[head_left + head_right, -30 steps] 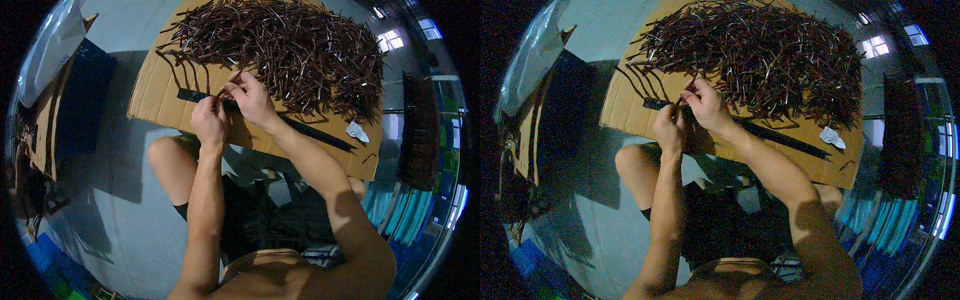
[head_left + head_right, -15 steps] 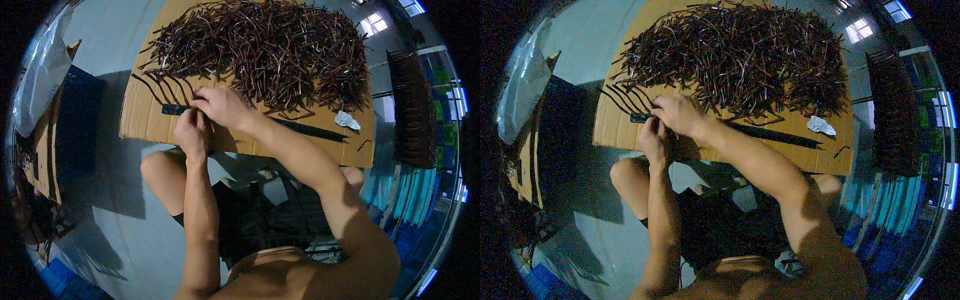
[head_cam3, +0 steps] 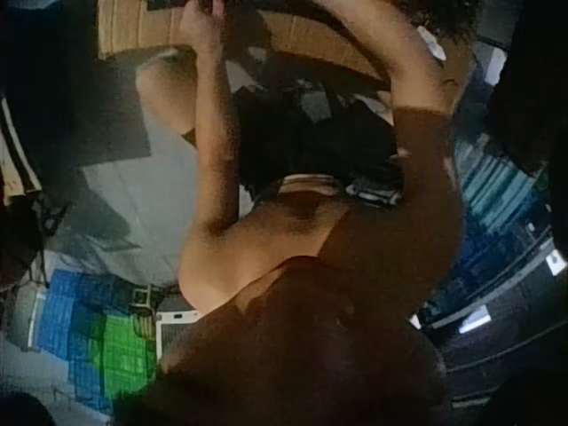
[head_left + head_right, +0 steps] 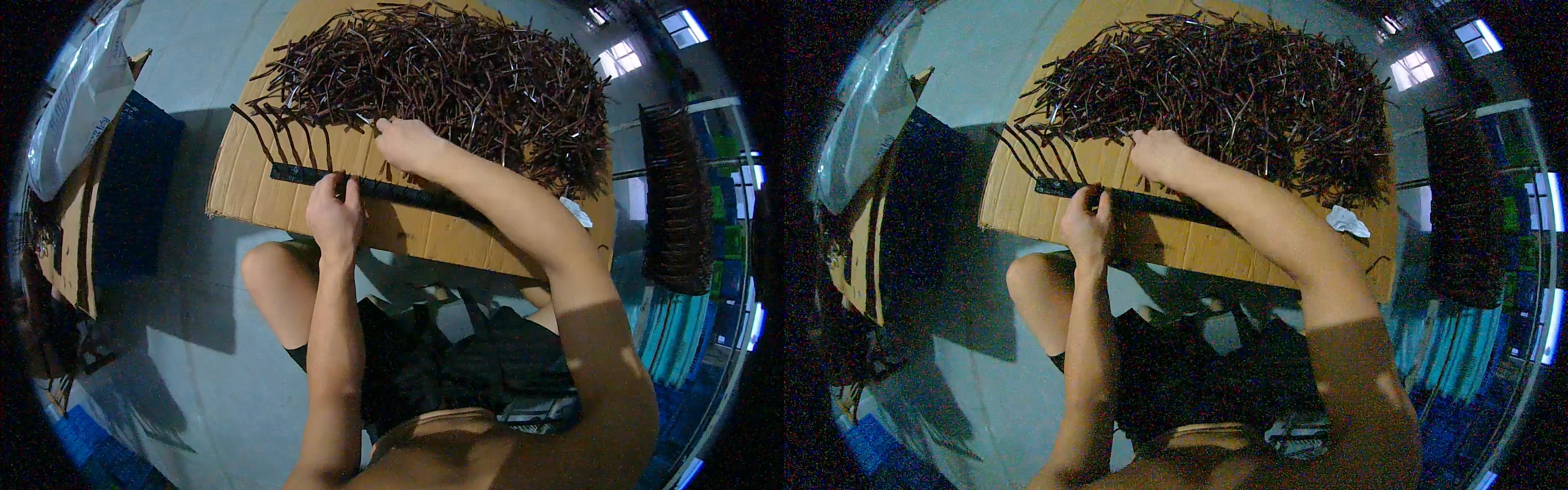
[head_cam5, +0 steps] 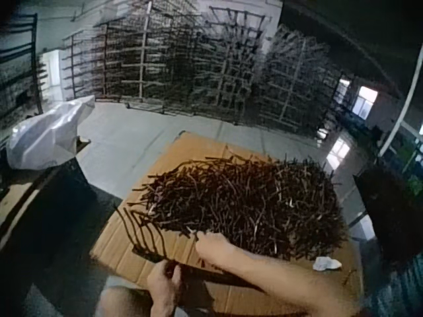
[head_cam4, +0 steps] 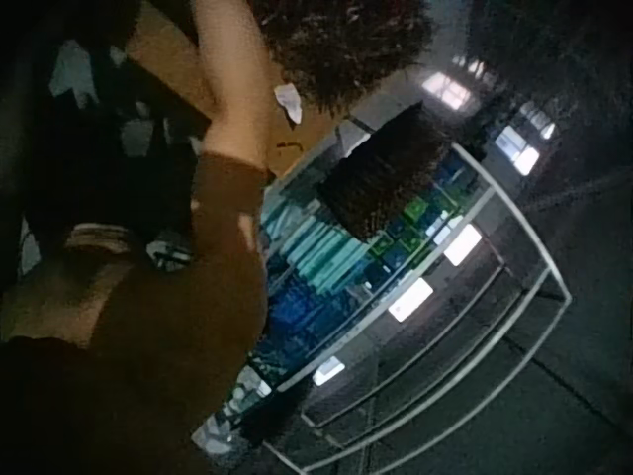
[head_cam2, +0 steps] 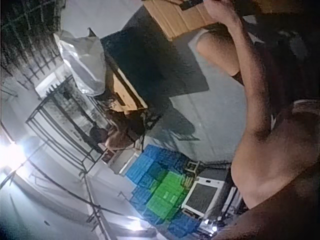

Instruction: The person sits on the floor and inserts individual dark bristles into slots along a black broom head. They repeatedly pick bristles from a pile on a cardboard sheet and press them into place, then place the completed broom head on a nearby rack.

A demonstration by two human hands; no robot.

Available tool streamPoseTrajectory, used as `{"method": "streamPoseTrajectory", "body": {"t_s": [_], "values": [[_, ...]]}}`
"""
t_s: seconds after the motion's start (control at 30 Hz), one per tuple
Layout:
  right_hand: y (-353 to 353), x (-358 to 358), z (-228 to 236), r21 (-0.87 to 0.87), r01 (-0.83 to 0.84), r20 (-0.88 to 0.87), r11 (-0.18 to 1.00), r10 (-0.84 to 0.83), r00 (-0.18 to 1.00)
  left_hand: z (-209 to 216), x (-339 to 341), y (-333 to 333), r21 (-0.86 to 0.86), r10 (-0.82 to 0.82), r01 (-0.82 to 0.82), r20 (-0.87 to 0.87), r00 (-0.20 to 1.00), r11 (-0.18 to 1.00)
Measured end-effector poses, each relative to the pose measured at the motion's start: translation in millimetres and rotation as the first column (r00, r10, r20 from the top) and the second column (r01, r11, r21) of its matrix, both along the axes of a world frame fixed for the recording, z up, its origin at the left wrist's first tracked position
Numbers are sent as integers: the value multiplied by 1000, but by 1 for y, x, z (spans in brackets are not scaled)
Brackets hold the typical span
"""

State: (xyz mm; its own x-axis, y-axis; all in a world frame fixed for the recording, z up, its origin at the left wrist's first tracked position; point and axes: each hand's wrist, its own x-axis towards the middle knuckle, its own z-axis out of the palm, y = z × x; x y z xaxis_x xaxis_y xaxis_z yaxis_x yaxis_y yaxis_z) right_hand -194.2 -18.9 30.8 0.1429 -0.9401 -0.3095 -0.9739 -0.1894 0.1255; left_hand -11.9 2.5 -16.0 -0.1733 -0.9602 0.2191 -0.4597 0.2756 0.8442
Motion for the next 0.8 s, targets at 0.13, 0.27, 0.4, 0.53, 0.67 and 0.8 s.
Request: {"method": "streamPoseTrajectory", "body": {"t_s": [0.13,0.27,0.4,0.53,0.67,0.8], "values": [[-4,-17,8,70,-85,151,994,74,986,7,-1,1,-2,2,-2,-11,1000,1000],[2,-20,10,-140,215,696,967,-59,716,4,0,1,-6,13,-13,-33,999,1000],[9,-5,-4,-64,557,920,828,-167,354,1,-1,0,19,22,-21,-36,999,1000],[26,3,-22,-103,484,839,869,-185,511,0,-3,1,-99,15,-17,-18,1000,995],[39,36,-4,162,529,975,833,-218,45,-3,-3,1,-210,39,-38,-3,999,977],[42,47,-5,80,499,984,863,-149,98,-1,-3,1,-165,28,-16,68,997,986]]}}
